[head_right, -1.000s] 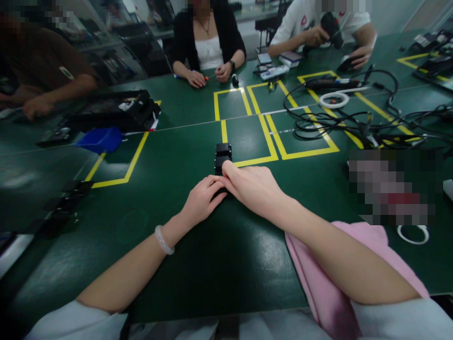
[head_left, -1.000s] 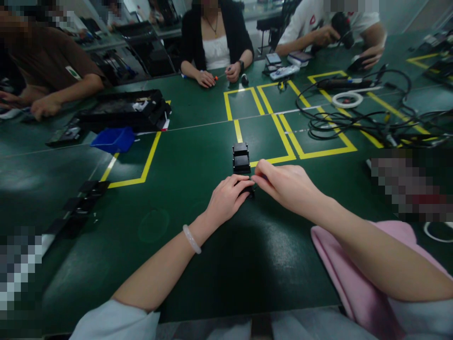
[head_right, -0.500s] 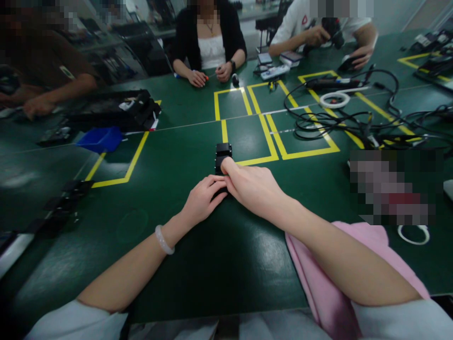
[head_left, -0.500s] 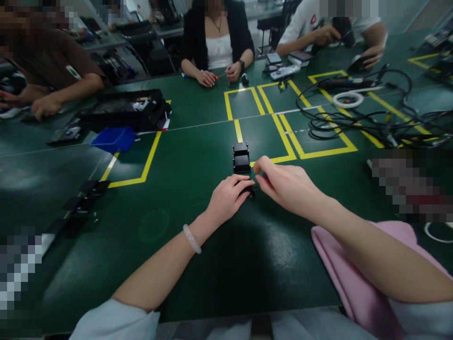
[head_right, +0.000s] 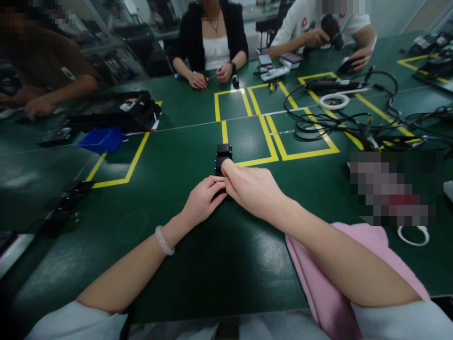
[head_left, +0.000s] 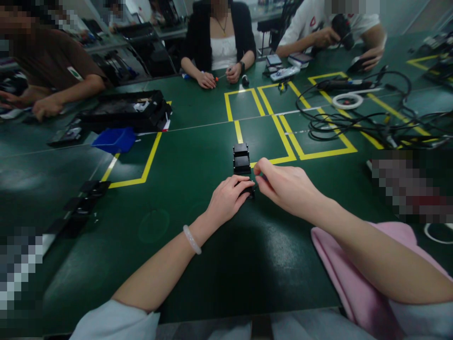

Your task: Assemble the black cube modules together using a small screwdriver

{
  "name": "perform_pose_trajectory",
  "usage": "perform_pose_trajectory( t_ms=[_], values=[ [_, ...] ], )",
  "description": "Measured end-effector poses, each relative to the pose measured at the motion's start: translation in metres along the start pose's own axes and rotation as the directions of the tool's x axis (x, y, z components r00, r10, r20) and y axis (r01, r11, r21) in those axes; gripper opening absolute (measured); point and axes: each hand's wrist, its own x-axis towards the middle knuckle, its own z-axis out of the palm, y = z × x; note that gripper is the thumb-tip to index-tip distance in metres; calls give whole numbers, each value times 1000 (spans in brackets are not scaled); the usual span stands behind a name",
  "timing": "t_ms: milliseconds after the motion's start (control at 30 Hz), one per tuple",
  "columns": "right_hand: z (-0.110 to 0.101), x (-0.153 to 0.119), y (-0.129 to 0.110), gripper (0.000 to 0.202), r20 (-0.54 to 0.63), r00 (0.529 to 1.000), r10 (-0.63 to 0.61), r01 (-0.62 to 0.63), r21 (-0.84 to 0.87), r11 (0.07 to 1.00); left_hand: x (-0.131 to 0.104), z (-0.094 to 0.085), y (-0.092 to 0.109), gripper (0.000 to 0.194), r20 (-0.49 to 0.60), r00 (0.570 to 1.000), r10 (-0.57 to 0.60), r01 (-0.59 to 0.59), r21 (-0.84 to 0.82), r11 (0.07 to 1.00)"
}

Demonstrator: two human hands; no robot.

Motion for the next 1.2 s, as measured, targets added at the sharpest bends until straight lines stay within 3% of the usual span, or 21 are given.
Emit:
perform_pose_trajectory(
  t_ms=[100, 333, 533, 700, 900, 1200],
  values=[
    [-1, 0, 0, 28, 34, 999, 2, -2, -13, 1000, 0, 0, 0, 26, -3, 1000, 8, -8, 7, 1000],
    [0, 0, 1, 20, 11, 1000, -4, 4, 30, 1000, 0, -1, 0, 26, 1, 1000, 11, -11, 2, 1000],
    [-2, 1, 0, 29, 43, 999, -14, 14, -8, 1000, 0, 0, 0, 26, 7, 1000, 1, -1, 7, 1000],
    [-2, 0, 1, 20, 14, 1000, -22, 22, 29, 999, 0, 0, 0, 25, 4, 1000, 2, -2, 2, 1000],
    [-2, 1, -1, 28, 30, 1000, -7, 7, -12, 1000, 0, 1, 0, 26, -1, 1000, -4, 4, 4, 1000],
    [5, 1, 1, 18, -27, 1000, 0, -1, -20, 1000, -1, 0, -2, 26, 11, 1000, -4, 4, -5, 1000]
  ],
)
